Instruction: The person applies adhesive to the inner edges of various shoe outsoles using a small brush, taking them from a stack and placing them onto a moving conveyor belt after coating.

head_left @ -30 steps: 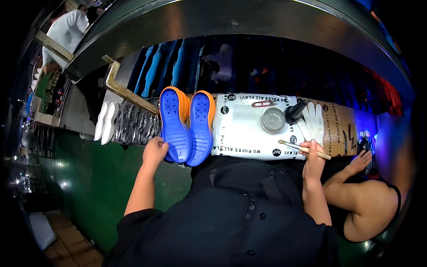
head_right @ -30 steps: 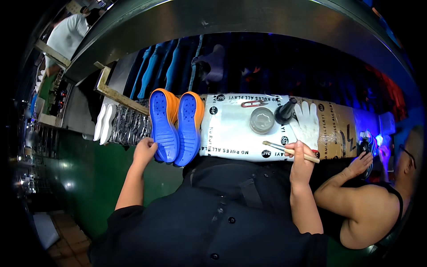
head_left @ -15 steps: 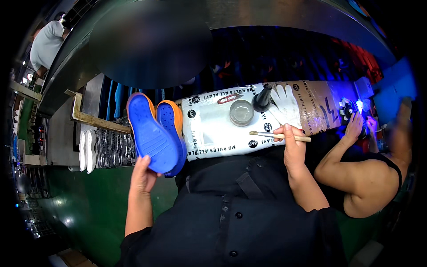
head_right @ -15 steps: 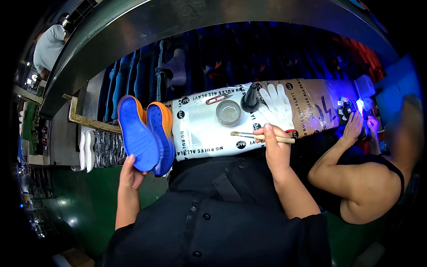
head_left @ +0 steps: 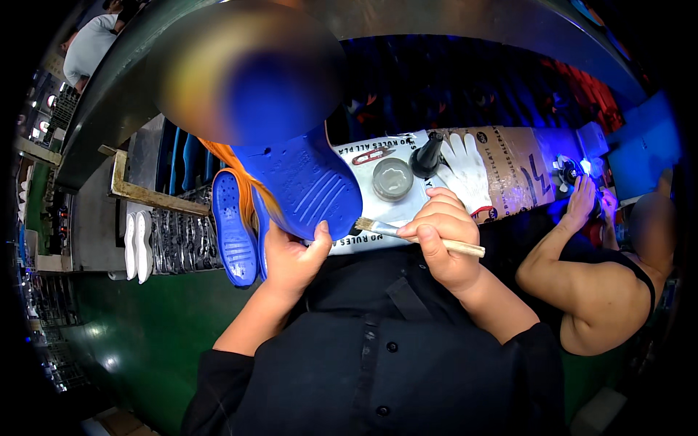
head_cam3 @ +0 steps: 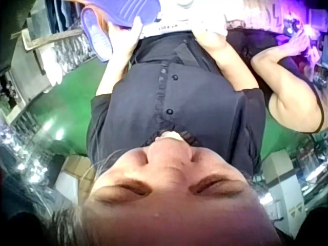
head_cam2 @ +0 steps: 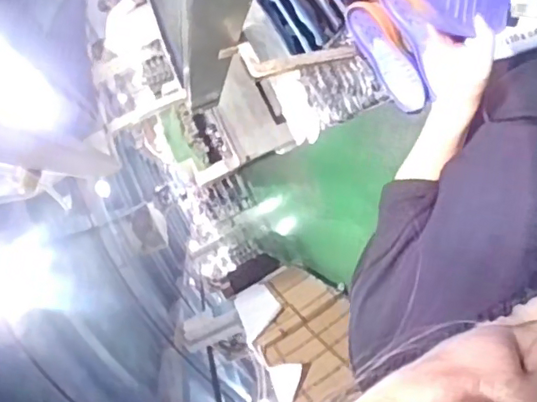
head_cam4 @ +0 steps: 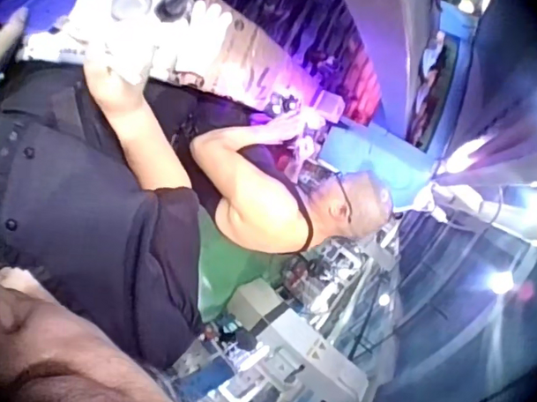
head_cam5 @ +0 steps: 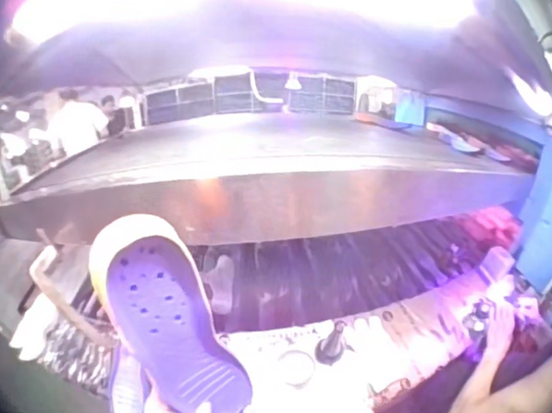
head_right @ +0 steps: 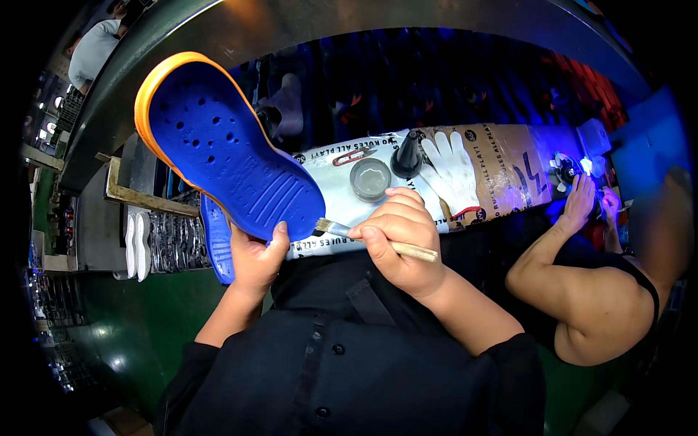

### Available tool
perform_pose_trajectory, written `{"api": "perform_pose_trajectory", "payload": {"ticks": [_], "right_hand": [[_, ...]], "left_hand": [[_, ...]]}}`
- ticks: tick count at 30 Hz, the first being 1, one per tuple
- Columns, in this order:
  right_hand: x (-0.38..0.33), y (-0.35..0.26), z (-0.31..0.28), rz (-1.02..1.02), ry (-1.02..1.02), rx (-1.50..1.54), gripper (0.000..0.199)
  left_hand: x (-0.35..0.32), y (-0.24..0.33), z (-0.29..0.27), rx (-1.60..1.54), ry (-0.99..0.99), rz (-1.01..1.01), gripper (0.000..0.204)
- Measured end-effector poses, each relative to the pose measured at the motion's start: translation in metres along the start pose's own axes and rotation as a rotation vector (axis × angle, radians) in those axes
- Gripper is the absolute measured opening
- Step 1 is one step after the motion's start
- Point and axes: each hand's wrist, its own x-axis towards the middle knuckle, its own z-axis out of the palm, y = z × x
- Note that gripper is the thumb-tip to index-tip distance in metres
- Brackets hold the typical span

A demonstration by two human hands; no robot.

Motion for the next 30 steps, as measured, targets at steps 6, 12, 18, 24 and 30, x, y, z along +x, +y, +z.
{"api": "perform_pose_trajectory", "payload": {"ticks": [6,12,18,24,30], "right_hand": [[0.0,0.002,0.006,-0.047,-0.044,-0.094,0.016],[-0.004,0.006,-0.003,-0.003,-0.034,-0.097,0.013],[0.003,0.002,0.003,-0.06,-0.082,-0.163,0.011],[-0.004,0.004,-0.007,-0.057,-0.05,-0.185,0.008],[-0.002,0.002,-0.001,-0.101,-0.134,-0.175,0.009]], "left_hand": [[-0.001,-0.005,-0.005,0.074,-0.124,0.012,0.056],[0.0,-0.008,-0.003,0.076,-0.073,0.051,0.048],[0.0,-0.007,0.002,0.145,-0.044,0.086,0.042],[0.001,-0.016,0.002,0.136,-0.031,0.164,0.041],[0.001,-0.02,0.006,0.156,-0.015,0.231,0.036]]}}
